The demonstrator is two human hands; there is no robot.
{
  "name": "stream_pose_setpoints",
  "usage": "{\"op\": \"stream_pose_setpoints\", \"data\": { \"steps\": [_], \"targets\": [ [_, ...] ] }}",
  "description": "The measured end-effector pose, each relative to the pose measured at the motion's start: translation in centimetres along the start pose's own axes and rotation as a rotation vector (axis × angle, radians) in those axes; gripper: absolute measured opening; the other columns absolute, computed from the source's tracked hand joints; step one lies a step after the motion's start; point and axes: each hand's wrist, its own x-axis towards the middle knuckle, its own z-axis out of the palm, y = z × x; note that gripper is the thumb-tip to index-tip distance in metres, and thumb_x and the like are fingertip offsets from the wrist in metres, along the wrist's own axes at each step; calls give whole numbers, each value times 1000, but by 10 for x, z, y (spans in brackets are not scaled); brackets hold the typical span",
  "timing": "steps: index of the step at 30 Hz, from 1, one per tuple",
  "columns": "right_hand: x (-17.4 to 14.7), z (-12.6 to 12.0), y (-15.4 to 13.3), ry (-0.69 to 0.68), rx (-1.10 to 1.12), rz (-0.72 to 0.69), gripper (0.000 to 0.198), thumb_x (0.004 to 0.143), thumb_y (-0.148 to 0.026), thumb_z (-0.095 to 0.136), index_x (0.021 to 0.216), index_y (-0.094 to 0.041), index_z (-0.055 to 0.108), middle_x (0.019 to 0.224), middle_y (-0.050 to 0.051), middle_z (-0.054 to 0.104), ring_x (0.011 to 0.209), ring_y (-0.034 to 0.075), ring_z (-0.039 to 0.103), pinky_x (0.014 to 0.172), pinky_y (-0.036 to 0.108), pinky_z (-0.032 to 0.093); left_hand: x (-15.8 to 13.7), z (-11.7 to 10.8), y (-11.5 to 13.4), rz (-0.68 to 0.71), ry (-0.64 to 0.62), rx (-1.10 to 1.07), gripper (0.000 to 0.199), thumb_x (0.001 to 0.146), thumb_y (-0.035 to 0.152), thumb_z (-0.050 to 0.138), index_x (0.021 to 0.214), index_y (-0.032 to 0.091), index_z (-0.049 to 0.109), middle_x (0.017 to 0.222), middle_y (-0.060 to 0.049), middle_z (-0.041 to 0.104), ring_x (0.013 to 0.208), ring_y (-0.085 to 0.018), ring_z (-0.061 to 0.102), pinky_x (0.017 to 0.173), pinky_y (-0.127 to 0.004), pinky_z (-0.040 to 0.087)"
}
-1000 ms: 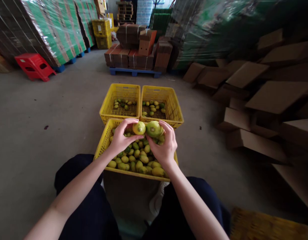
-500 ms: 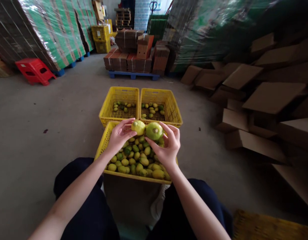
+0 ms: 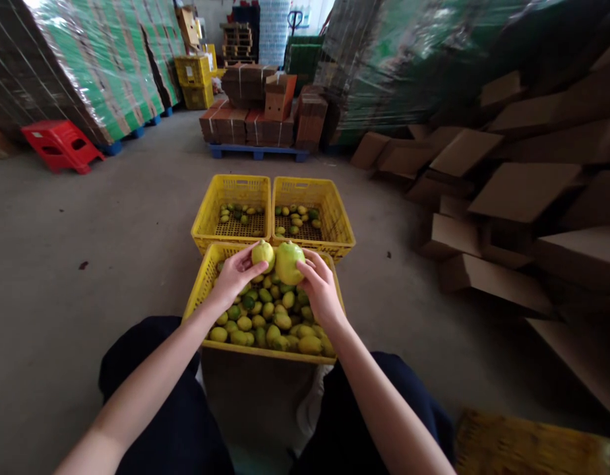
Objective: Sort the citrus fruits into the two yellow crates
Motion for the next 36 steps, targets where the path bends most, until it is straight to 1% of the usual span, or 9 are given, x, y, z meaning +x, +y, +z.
{"op": "stream_pose_setpoints", "data": {
  "steps": [5,9,15,21,25,28,31,34,36],
  "targets": [
    [-2,3,0,-43,-31,-34,35,71,-40,74,101,-25,63,91,-1,70,77,17,63,68,26,49,-2,0,3,-36,-44,-33,49,66,33,82,112,20,70,118,-6,69,117,-24,59,100,-33,45],
    [-1,5,1,-37,-28,-38,36,67,-41,78,96,-23,64,84,-1,70,75,17,63,68,27,50,-2,-2,5,-119,-79,-72,47,65,38,82,108,20,72,107,-6,72,105,-24,64,92,-33,49],
    [-2,5,1,-28,44,60,36,69,-45,75,96,-24,64,85,-1,68,75,17,63,62,25,50,1,-2,6,-114,-66,-127,41,65,35,83,101,18,72,100,-4,72,98,-19,65,88,-27,48],
    [-2,9,-4,-54,235,137,31,71,-43,71,93,-24,61,103,1,69,89,21,65,66,30,56,3,0,6,-203,-7,-247,33,68,28,81,95,15,68,92,-5,72,90,-16,67,83,-25,51],
    [1,8,-3,-34,233,205,30,72,-45,68,91,-23,62,93,2,71,84,23,67,62,33,58,3,-2,3,-248,-48,-233,27,73,27,77,95,14,69,92,-6,73,88,-17,68,82,-26,53],
    [4,6,-2,28,198,286,32,73,-49,63,87,-21,64,76,3,71,71,24,68,47,31,53,1,-3,2,-295,-65,-220,24,76,28,75,94,14,69,92,-7,73,85,-17,69,79,-27,56],
    [5,4,-2,72,188,340,32,73,-50,62,83,-19,64,63,2,67,56,20,64,32,23,38,0,-1,6,-342,-82,-215,23,80,29,71,96,13,69,92,-8,73,79,-16,70,72,-26,58],
    [6,4,-4,26,223,422,30,75,-47,62,81,-18,64,57,1,64,46,16,61,27,19,27,-2,1,10,-387,-103,-218,22,83,29,69,97,12,69,88,-8,74,72,-15,70,67,-23,59],
    [7,4,-6,3,295,468,27,77,-45,61,80,-18,63,56,1,64,44,14,59,27,17,28,-2,3,11,-402,-107,-244,21,84,28,67,96,11,69,86,-8,74,70,-15,71,66,-22,60]
  ]
}}
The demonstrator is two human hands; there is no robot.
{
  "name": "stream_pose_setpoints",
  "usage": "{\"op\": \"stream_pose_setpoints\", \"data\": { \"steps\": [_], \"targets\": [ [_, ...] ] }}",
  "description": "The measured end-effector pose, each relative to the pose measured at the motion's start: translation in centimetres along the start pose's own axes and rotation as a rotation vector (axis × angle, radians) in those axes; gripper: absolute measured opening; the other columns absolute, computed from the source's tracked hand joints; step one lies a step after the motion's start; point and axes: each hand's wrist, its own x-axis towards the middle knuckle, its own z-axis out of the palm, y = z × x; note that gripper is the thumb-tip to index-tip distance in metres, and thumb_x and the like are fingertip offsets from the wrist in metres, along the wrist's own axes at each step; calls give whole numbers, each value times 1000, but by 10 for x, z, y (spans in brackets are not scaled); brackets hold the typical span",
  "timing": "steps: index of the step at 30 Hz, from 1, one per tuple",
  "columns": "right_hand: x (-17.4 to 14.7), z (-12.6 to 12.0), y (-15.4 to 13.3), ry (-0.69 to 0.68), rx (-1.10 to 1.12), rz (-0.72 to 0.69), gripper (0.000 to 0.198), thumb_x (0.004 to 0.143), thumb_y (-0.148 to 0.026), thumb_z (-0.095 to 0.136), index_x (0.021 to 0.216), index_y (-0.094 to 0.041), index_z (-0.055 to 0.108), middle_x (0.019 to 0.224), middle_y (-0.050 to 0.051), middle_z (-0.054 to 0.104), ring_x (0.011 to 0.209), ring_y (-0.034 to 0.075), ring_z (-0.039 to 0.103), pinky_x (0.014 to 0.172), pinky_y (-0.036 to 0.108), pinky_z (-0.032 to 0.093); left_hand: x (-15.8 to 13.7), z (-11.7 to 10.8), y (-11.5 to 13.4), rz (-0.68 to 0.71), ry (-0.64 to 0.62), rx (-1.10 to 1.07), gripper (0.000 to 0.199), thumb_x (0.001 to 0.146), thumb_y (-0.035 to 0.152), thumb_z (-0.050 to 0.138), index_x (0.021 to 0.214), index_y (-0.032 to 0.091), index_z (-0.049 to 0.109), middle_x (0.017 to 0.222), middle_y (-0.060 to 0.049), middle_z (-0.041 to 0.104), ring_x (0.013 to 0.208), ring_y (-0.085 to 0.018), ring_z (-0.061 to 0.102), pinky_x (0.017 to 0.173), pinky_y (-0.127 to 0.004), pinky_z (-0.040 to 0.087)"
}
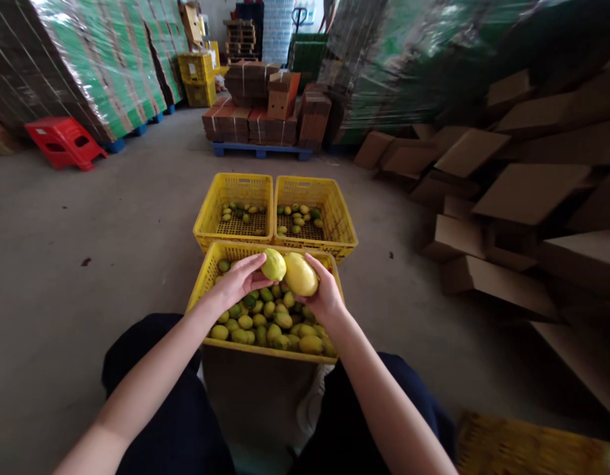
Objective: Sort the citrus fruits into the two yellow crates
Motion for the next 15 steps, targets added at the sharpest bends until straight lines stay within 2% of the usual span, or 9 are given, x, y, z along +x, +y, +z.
{"op": "stream_pose_setpoints", "data": {
  "steps": [3,6,9,12,15],
  "targets": [
    [1,1,-2,-32,106,31,23,81,-41,58,80,-18,62,56,0,65,42,13,58,30,19,38,2,2,0,7,24,-61,18,87,26,64,93,10,69,87,-9,75,71,-15,72,69,-20,60],
    [2,2,-3,-103,109,70,29,87,-40,49,80,-16,64,57,3,66,40,13,57,33,21,43,5,2,0,-14,97,-132,16,89,23,59,90,9,69,84,-9,74,70,-14,72,68,-19,60],
    [4,1,-3,-138,73,117,35,89,-41,45,78,-15,64,54,5,67,38,13,57,34,20,46,6,2,1,-101,146,-188,25,93,26,53,87,8,68,76,-8,73,62,-13,70,59,-16,59],
    [5,0,-2,-155,67,131,35,89,-44,46,76,-15,63,53,5,67,35,14,57,31,20,44,5,3,2,-160,141,-204,34,95,32,49,86,5,67,70,-10,71,56,-13,69,53,-16,57],
    [6,-3,0,-199,76,154,40,89,-46,44,74,-14,63,52,6,66,36,15,58,30,21,44,3,5,2,-172,147,-186,30,92,31,54,86,4,66,69,-10,71,54,-14,68,53,-18,58]
  ]
}}
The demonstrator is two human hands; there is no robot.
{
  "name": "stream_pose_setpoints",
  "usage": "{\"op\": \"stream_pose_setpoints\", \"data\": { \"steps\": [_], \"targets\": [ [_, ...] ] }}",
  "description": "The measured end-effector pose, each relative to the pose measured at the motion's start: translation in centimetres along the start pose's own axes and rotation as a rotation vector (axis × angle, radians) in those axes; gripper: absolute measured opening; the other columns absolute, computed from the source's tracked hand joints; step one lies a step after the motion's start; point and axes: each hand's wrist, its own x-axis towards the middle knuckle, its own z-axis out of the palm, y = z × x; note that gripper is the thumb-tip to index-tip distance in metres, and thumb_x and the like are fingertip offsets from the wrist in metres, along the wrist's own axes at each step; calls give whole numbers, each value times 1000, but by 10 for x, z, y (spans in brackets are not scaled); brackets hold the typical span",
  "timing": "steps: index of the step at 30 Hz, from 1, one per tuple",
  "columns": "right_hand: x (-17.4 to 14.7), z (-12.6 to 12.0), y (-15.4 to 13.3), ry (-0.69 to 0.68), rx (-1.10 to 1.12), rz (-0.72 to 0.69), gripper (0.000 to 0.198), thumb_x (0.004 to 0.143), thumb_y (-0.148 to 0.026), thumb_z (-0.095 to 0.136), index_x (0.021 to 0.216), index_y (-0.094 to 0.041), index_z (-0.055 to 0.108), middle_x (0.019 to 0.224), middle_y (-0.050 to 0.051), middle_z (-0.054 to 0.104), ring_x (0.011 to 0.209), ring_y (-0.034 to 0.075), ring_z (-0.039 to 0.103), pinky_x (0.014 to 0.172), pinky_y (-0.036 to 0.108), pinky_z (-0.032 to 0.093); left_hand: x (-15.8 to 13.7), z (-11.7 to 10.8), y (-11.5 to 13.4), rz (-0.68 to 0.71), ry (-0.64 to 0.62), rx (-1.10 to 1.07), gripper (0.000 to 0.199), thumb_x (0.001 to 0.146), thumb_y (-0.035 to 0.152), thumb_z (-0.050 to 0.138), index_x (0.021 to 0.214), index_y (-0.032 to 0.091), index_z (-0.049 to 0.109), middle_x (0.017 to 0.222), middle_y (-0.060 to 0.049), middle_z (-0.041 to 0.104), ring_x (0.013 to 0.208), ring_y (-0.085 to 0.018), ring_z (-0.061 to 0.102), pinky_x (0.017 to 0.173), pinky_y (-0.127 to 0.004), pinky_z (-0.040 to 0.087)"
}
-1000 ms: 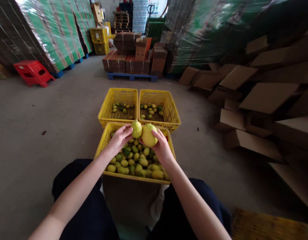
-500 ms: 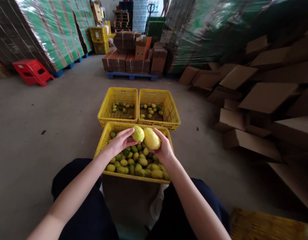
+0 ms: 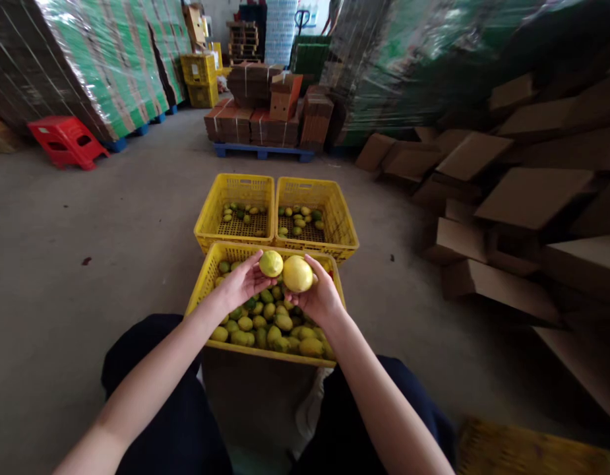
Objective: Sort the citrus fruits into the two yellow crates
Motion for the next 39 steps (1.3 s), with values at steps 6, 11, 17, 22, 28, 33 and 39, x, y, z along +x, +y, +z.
{"op": "stream_pose_setpoints", "data": {
  "steps": [6,11,17,22,28,33,39],
  "targets": [
    [1,1,-2,67,-26,30,51,94,-48,33,69,-15,62,47,6,64,33,15,57,32,22,46,0,2,-1,4,10,23,26,92,27,55,86,4,67,69,-11,71,54,-14,68,53,-18,58],
    [0,4,-2,93,-44,62,54,93,-52,32,65,-16,61,45,6,63,32,15,56,30,21,42,0,1,0,-10,3,52,31,94,27,51,86,3,67,70,-14,72,54,-14,68,53,-17,57],
    [3,2,3,92,54,53,46,89,-52,41,65,-17,59,43,4,61,31,15,55,26,19,36,0,-1,-2,-7,-4,56,29,91,27,55,85,2,69,70,-15,72,56,-15,68,54,-19,58],
    [2,3,4,100,157,-7,37,86,-47,48,71,-16,61,49,4,64,37,15,58,36,23,48,3,-3,-5,29,20,54,24,86,28,64,83,5,69,69,-11,71,55,-13,67,53,-18,57],
    [-1,4,7,110,79,-282,28,69,-35,68,91,-24,55,82,0,68,73,19,66,59,31,58,5,-7,-4,331,-39,114,31,68,26,81,95,15,69,99,-6,71,83,-16,68,72,-26,59],
    [-3,4,17,280,-389,-751,55,57,-24,81,103,-30,50,99,-4,58,82,14,61,68,26,54,2,-7,-1,613,-47,268,52,58,22,86,106,21,66,113,-3,66,100,-18,64,88,-30,54],
    [-5,3,22,347,-648,-1036,56,60,-25,82,103,-28,46,107,0,57,93,18,62,77,33,53,-3,-6,1,736,-144,428,46,54,18,87,93,23,64,107,-2,66,102,-19,63,84,-30,54]
  ]
}}
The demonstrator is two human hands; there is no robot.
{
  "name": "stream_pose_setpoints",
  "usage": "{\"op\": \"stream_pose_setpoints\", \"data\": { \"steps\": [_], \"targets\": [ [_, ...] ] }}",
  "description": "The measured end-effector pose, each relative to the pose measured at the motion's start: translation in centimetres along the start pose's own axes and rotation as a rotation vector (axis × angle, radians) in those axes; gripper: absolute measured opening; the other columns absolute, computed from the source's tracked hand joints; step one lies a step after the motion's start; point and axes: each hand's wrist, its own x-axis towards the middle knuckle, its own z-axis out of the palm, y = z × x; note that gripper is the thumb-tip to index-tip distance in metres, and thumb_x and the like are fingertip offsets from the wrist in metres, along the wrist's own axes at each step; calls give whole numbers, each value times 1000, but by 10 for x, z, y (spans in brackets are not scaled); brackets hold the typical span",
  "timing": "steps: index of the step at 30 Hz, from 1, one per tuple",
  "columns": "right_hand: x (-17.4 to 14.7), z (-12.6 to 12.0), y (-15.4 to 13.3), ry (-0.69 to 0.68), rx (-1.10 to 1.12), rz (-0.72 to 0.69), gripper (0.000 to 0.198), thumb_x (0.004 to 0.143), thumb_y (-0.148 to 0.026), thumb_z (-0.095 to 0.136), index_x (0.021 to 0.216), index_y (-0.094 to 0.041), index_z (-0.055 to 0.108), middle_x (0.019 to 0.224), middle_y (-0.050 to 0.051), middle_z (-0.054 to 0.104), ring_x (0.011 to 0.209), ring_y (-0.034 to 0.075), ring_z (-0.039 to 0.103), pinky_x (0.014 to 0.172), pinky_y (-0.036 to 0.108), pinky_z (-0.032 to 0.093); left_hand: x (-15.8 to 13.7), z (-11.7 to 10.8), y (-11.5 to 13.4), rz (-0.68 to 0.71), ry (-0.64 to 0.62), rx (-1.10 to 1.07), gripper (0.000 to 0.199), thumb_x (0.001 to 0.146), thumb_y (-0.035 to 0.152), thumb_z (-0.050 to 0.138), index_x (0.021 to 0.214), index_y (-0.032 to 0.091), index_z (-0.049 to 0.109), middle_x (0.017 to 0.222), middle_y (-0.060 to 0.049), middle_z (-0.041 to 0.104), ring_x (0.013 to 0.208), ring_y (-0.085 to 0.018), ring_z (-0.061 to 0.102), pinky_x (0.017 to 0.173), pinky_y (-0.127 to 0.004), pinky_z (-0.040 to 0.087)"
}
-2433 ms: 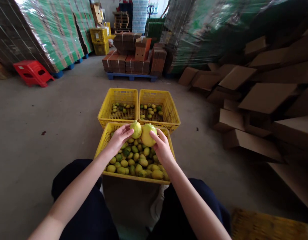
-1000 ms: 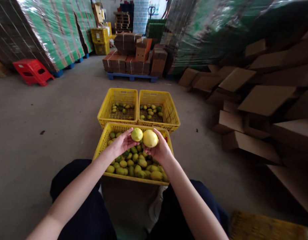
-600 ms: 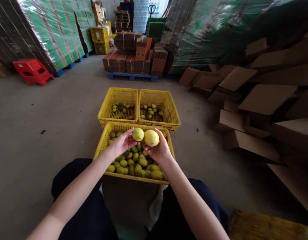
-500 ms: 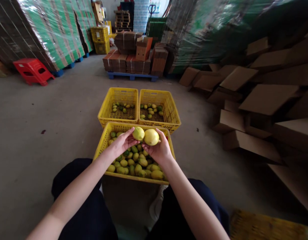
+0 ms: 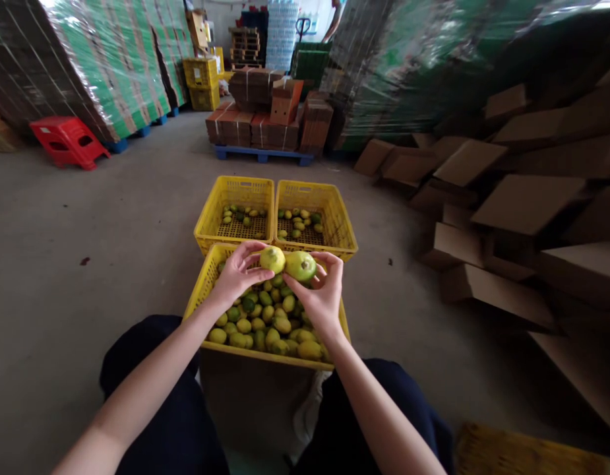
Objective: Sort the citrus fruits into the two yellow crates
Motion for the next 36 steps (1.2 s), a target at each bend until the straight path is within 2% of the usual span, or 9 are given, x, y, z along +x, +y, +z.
{"op": "stream_pose_setpoints", "data": {
  "steps": [5,12,17,19,22,28,30,33,36],
  "targets": [
    [0,-2,3,20,-77,-125,52,64,-24,80,106,-27,51,111,3,59,100,21,61,88,41,51,0,-2,3,-6,-77,33,44,56,17,85,95,20,65,109,-5,68,109,-23,61,87,-34,53],
    [-3,-5,1,48,-129,-227,47,66,-22,77,106,-30,53,118,6,57,115,25,54,100,46,44,-4,1,15,-48,-55,-15,43,58,7,81,98,20,73,120,-8,64,117,-22,57,94,-29,50],
    [-2,-6,1,60,-196,-263,47,64,-22,78,105,-30,56,119,6,50,117,26,49,96,46,47,-6,1,16,-33,-49,37,43,63,11,80,104,23,73,121,-6,60,116,-22,56,94,-28,50],
    [-1,-6,-1,59,-147,-188,47,64,-25,79,105,-30,58,119,6,49,117,25,49,92,42,50,-7,0,14,-35,-42,46,40,69,16,78,108,23,72,117,-6,64,113,-21,58,94,-27,49],
    [1,-6,-7,-29,24,12,48,64,-28,78,109,-31,61,118,4,56,112,23,54,90,38,51,-6,0,9,-91,34,-54,32,74,22,74,106,22,71,112,-6,68,104,-19,63,86,-25,51],
    [3,-5,-12,-89,183,287,39,71,-34,75,108,-28,63,104,1,68,91,20,64,74,30,54,2,3,-1,-387,291,-242,12,86,20,59,91,15,69,87,-7,72,83,-17,68,64,-21,51],
    [2,-2,-7,-119,200,376,32,76,-40,70,104,-27,65,100,1,69,90,19,63,72,28,53,2,6,-3,-447,266,-284,15,87,25,59,87,14,69,86,-8,72,85,-18,67,66,-23,52],
    [-2,4,4,-168,251,465,27,76,-41,69,98,-26,67,95,-2,70,87,17,62,70,24,52,-3,11,-6,-449,124,-257,17,81,29,69,90,15,70,93,-8,72,93,-18,66,76,-22,52],
    [-6,12,8,-180,313,525,28,70,-38,75,92,-25,65,81,-5,68,72,13,61,57,21,50,-7,16,-8,-421,160,-190,18,74,26,76,88,16,68,87,-3,70,85,-14,65,73,-18,50]
  ]
}}
